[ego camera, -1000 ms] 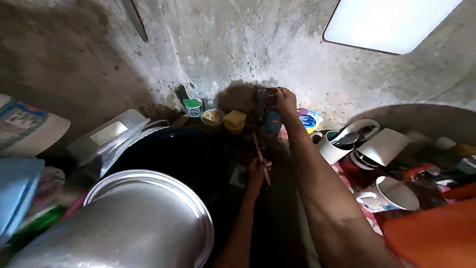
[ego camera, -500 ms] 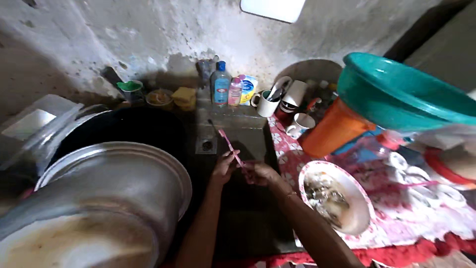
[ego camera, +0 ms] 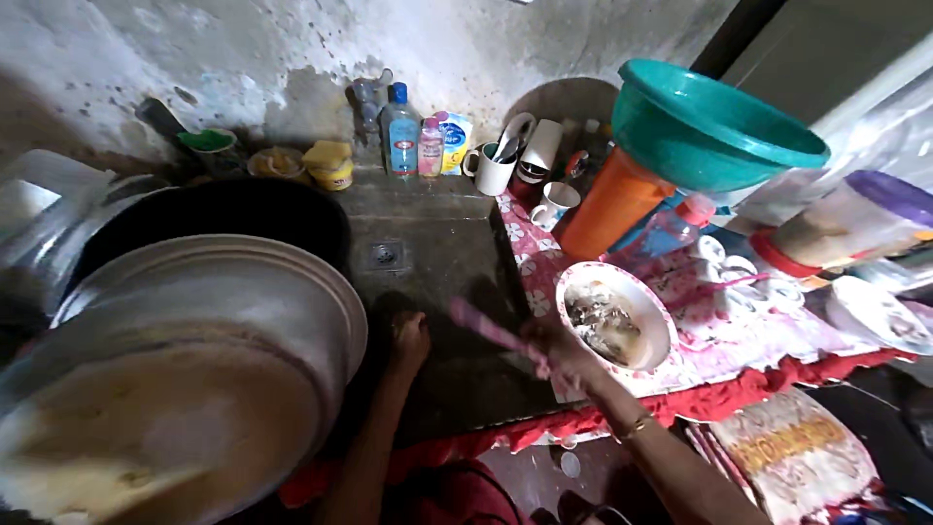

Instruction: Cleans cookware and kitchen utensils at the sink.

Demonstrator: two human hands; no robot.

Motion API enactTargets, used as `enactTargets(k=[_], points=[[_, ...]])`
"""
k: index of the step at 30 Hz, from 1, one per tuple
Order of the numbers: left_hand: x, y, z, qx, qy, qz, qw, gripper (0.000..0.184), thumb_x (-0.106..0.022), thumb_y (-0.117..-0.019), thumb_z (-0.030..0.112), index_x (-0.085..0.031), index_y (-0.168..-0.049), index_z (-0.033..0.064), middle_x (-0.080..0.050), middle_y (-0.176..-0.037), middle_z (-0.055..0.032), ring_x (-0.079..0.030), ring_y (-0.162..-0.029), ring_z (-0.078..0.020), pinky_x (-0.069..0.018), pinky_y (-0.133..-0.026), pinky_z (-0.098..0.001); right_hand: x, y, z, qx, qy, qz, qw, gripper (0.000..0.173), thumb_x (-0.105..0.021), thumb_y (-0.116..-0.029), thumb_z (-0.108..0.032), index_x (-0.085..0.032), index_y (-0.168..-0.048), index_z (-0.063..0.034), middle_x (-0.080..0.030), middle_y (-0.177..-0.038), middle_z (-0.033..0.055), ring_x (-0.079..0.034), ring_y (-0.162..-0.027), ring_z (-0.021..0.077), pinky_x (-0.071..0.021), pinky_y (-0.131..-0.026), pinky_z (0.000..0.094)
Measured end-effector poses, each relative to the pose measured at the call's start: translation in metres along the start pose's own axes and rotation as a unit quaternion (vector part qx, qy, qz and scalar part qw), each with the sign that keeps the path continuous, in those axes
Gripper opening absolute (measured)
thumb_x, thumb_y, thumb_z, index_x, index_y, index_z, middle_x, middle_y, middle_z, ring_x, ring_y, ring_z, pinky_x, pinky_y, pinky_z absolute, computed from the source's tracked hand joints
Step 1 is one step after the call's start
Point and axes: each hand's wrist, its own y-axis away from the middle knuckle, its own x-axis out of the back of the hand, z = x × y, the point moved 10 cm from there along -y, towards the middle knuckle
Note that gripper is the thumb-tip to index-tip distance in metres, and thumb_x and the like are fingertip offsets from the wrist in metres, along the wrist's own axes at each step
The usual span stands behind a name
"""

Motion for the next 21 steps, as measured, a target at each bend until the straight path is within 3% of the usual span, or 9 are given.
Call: enactTargets(k=[1, 3, 7, 9, 11, 13, 16, 19, 21], points=[[0.001, 0.000, 0.000, 0.001, -0.003, 0.006, 1.000, 0.036, -0.047, -0.1071, 0.008, -0.058, -0.139, -0.0040, -0.052, -0.148, -0.0264, -0.044, -0.143, -0.0396, -0.0318, -0.121, -0.0486, -0.003, 0.003, 0.026, -0.045, 0.060, -0.008, 0.997, 0.033, -0.058, -0.1026, -0.006, -0.053, -0.134, 0.0050, -0.064, -0.093, 0.0122, -0.060, -0.063, 0.0141, -0.0547, -0.060, 0.0322], [0.003, -0.002, 0.003, 0.003, -0.001, 0.016, 1.000, 0.036, -0.046, -0.1069, 0.008, -0.058, -0.139, -0.0031, -0.051, -0.149, -0.0260, -0.042, -0.145, -0.0401, -0.0307, -0.121, -0.0498, 0.004, 0.014, 0.017, -0.047, 0.061, 0.007, 0.997, 0.039, -0.060, -0.1009, -0.003, -0.046, -0.137, 0.0048, -0.062, -0.091, 0.0104, -0.059, -0.061, 0.0114, -0.0534, -0.058, 0.0288], [0.001, -0.001, 0.004, -0.003, 0.007, 0.017, 1.000, 0.036, -0.046, -0.1065, 0.006, -0.059, -0.138, -0.0051, -0.051, -0.149, -0.0267, -0.043, -0.144, -0.0405, -0.0300, -0.122, -0.0505, -0.005, 0.040, -0.036, 0.083, -0.193, 0.026, 0.977, 0.024, -0.053, -0.0948, 0.007, -0.047, -0.114, -0.0050, -0.063, -0.077, -0.0036, -0.061, -0.056, 0.0048, -0.0552, -0.051, 0.0216], [0.000, 0.000, 0.004, 0.004, 0.009, 0.013, 1.000, 0.035, -0.046, -0.1065, 0.006, -0.059, -0.138, -0.0048, -0.052, -0.149, -0.0258, -0.043, -0.145, -0.0395, -0.0302, -0.122, -0.0491, -0.024, 0.036, 0.001, 0.011, -0.115, 0.001, 0.993, 0.025, -0.059, -0.0976, 0.003, -0.049, -0.120, 0.0017, -0.062, -0.081, 0.0032, -0.059, -0.058, 0.0094, -0.0533, -0.054, 0.0264], [0.001, 0.001, 0.002, 0.004, 0.006, 0.014, 1.000, 0.035, -0.047, -0.1066, 0.006, -0.059, -0.138, -0.0047, -0.052, -0.149, -0.0256, -0.042, -0.145, -0.0397, -0.0304, -0.122, -0.0498, -0.033, 0.030, 0.031, -0.040, 0.002, -0.039, 0.998, 0.040, -0.066, -0.0957, -0.002, -0.048, -0.131, 0.0060, -0.062, -0.089, 0.0105, -0.060, -0.064, 0.0158, -0.0546, -0.062, 0.0342], [0.004, 0.001, 0.004, -0.006, 0.015, 0.028, 0.999, 0.035, -0.048, -0.1061, 0.006, -0.059, -0.137, -0.0057, -0.053, -0.147, -0.0269, -0.044, -0.144, -0.0410, -0.0313, -0.121, -0.0504, -0.020, 0.037, -0.002, 0.029, -0.028, -0.016, 0.999, 0.036, -0.066, -0.0933, 0.001, -0.049, -0.124, 0.0056, -0.061, -0.082, 0.0072, -0.060, -0.059, 0.0126, -0.0543, -0.057, 0.0305], [0.003, 0.003, 0.004, -0.008, 0.020, 0.036, 0.999, 0.034, -0.049, -0.1051, 0.004, -0.060, -0.135, -0.0066, -0.053, -0.146, -0.0278, -0.044, -0.143, -0.0420, -0.0324, -0.120, -0.0503, -0.010, 0.046, -0.038, 0.135, -0.195, 0.011, 0.971, 0.022, -0.058, -0.0918, 0.007, -0.049, -0.107, -0.0061, -0.064, -0.076, -0.0043, -0.062, -0.056, 0.0053, -0.0564, -0.052, 0.0225], [0.000, 0.005, 0.003, 0.002, 0.002, 0.026, 1.000, 0.034, -0.050, -0.1058, 0.006, -0.060, -0.137, -0.0044, -0.054, -0.147, -0.0253, -0.046, -0.143, -0.0386, -0.0337, -0.120, -0.0484, -0.027, 0.031, 0.020, -0.011, -0.042, -0.020, 0.999, 0.029, -0.063, -0.0984, -0.001, -0.051, -0.124, 0.0061, -0.065, -0.088, 0.0095, -0.063, -0.062, 0.0155, -0.0565, -0.061, 0.0327], [0.004, 0.003, 0.006, -0.004, 0.003, 0.030, 1.000, 0.034, -0.050, -0.1057, 0.006, -0.060, -0.137, -0.0049, -0.054, -0.146, -0.0258, -0.046, -0.142, -0.0389, -0.0340, -0.120, -0.0486, -0.028, 0.030, 0.017, -0.001, -0.008, -0.025, 1.000, 0.031, -0.064, -0.0975, -0.002, -0.050, -0.124, 0.0066, -0.063, -0.085, 0.0101, -0.062, -0.061, 0.0152, -0.0562, -0.060, 0.0326]])
